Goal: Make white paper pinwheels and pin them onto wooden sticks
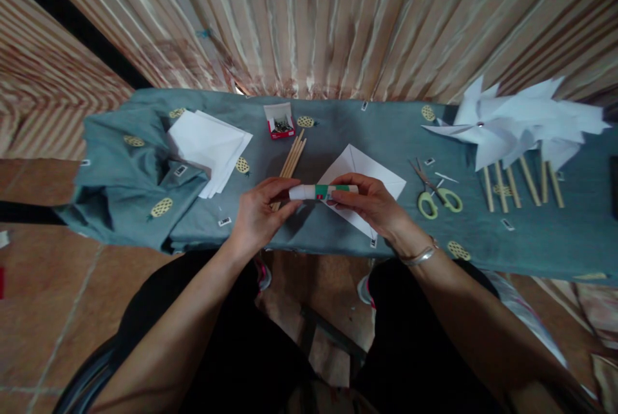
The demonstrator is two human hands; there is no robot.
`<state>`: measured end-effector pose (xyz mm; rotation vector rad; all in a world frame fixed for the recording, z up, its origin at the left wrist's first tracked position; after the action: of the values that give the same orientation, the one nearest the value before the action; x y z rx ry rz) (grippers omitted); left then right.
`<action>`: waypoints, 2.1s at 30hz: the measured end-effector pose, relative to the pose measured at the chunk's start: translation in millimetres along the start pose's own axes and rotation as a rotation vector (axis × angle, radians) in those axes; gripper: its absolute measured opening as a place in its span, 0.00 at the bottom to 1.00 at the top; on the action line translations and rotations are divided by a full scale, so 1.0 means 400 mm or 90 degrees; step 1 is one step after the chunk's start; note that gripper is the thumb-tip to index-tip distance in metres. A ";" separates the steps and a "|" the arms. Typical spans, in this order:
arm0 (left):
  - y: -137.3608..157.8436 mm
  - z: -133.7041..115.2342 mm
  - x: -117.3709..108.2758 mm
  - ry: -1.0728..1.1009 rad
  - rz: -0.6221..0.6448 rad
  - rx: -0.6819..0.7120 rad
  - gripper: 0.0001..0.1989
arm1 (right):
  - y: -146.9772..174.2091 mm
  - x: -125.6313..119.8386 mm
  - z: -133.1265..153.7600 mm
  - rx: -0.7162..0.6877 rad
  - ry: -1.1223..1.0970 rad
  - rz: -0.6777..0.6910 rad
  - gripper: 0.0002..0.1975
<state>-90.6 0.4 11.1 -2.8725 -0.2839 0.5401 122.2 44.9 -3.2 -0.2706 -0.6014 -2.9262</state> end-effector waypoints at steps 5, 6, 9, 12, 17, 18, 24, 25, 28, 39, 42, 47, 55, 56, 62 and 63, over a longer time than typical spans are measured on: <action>0.001 -0.003 0.001 0.019 0.006 -0.008 0.16 | 0.000 -0.003 0.001 -0.005 0.018 0.019 0.20; 0.000 -0.004 0.002 0.015 0.011 -0.001 0.16 | 0.000 -0.004 0.002 -0.007 0.023 0.025 0.19; 0.002 -0.007 0.005 0.009 0.037 0.019 0.16 | 0.002 -0.002 0.004 -0.004 0.036 0.046 0.19; 0.007 -0.009 0.013 0.007 0.059 0.026 0.16 | 0.006 0.009 0.003 0.010 0.032 0.061 0.18; 0.006 0.003 0.018 0.020 0.052 0.003 0.15 | 0.006 0.017 0.009 -0.027 0.057 0.060 0.17; -0.001 0.011 0.013 0.020 0.042 -0.009 0.16 | 0.003 0.011 0.014 -0.048 0.065 0.051 0.18; -0.080 0.085 -0.063 -0.154 -0.187 -0.085 0.21 | -0.009 -0.061 0.046 -0.132 0.069 -0.040 0.19; -0.092 0.098 -0.073 -0.191 -0.216 -0.084 0.21 | -0.008 -0.073 0.050 -0.136 0.072 -0.048 0.19; -0.115 0.130 -0.092 -0.294 -0.244 -0.042 0.18 | -0.002 -0.106 0.060 -0.160 0.087 -0.065 0.19; -0.043 0.031 -0.009 -0.348 -0.097 0.313 0.22 | 0.099 -0.211 0.057 -0.405 0.492 -0.154 0.11; 0.020 -0.012 0.097 -0.271 0.117 0.430 0.15 | 0.127 -0.204 0.036 -0.448 0.553 -0.093 0.13; 0.043 -0.017 0.203 -0.275 0.229 0.433 0.15 | 0.140 -0.199 0.000 -0.492 0.625 -0.026 0.16; 0.013 -0.006 0.211 -0.293 0.257 0.453 0.11 | 0.140 -0.201 0.012 -0.469 0.655 0.018 0.21; 0.011 -0.006 0.211 -0.289 0.264 0.450 0.12 | 0.140 -0.200 0.015 -0.459 0.656 0.025 0.23; 0.003 -0.020 0.221 -0.308 0.301 0.456 0.15 | 0.138 -0.202 0.024 -0.416 0.637 0.038 0.25; 0.003 -0.023 0.223 -0.321 0.299 0.467 0.14 | 0.136 -0.203 0.025 -0.413 0.634 0.038 0.25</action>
<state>-5.2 18.0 -10.8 -2.0391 0.4477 1.1615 212.4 7.5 9.7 1.0161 0.4813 -2.6026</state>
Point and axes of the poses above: each hand's wrist, its own y-axis away from the middle knuckle, its own x-axis out of the palm, z = x × y, the point moved 2 cm from there along -y, towards the middle knuckle, and after that the axes turned 12 degrees about -z, right-handed, at the moved point
